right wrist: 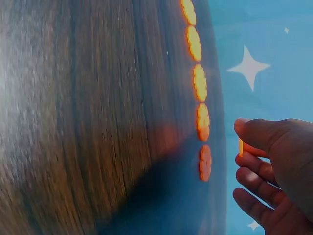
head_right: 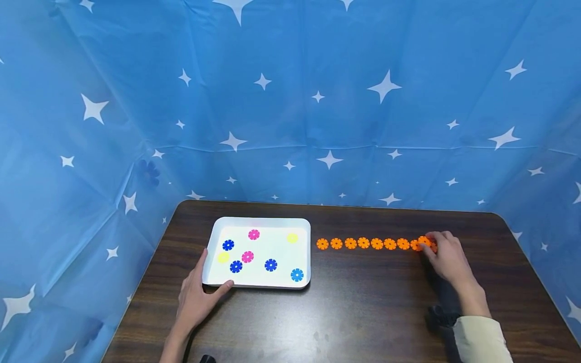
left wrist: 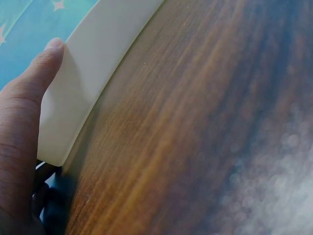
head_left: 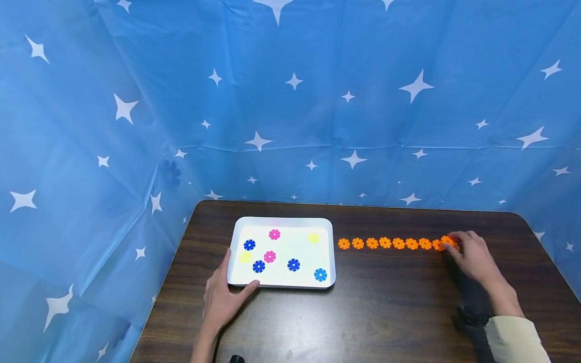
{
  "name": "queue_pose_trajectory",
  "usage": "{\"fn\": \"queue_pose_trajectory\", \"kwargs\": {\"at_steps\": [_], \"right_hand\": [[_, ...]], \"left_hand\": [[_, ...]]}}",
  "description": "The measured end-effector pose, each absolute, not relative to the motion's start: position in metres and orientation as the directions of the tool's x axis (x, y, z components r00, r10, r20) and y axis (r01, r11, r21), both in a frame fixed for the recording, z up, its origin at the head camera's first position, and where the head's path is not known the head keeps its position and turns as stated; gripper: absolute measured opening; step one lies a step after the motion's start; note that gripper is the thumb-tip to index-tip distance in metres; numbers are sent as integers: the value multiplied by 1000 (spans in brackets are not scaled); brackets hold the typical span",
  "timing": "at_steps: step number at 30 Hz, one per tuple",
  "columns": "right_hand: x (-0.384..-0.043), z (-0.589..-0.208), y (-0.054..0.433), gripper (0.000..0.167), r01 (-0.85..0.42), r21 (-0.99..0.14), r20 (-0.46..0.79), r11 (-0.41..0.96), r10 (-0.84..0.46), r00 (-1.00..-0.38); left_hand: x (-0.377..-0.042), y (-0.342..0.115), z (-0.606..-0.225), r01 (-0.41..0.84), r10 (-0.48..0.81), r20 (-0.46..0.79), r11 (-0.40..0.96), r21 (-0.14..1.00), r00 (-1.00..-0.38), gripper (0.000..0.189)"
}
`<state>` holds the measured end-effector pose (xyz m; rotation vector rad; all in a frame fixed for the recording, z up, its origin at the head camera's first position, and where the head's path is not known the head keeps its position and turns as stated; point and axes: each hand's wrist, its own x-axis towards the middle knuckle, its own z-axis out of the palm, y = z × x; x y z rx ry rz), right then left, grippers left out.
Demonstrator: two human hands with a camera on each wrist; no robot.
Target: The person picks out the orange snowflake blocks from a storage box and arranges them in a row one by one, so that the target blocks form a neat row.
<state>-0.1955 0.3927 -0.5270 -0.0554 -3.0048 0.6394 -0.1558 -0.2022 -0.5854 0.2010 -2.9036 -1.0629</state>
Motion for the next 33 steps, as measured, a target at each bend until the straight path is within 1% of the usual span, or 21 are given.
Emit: {"fn": "queue_pose_trajectory", "kwargs": {"at_steps": [6, 11, 26, 33], "right_hand": [[-195, -529, 406, 41, 53, -405, 37, 913, 74, -997], [-195, -532, 414, 40, 64, -400, 41, 914, 87, -995], [-194, -542, 432, 41, 163, -375, 8, 912, 179, -984], [-193, -547, 434, 41, 168, -375, 0, 912, 181, -983]], "left_hand": [[-154, -203, -584, -101, -137, 5, 753, 650, -991, 115], [-153, -203, -584, -93, -137, 17, 751, 653, -990, 115], [-155, -203, -585, -107, -140, -1, 756, 646, -990, 115], [-155, -203, -584, -107, -136, -5, 757, 644, -991, 116]]}}
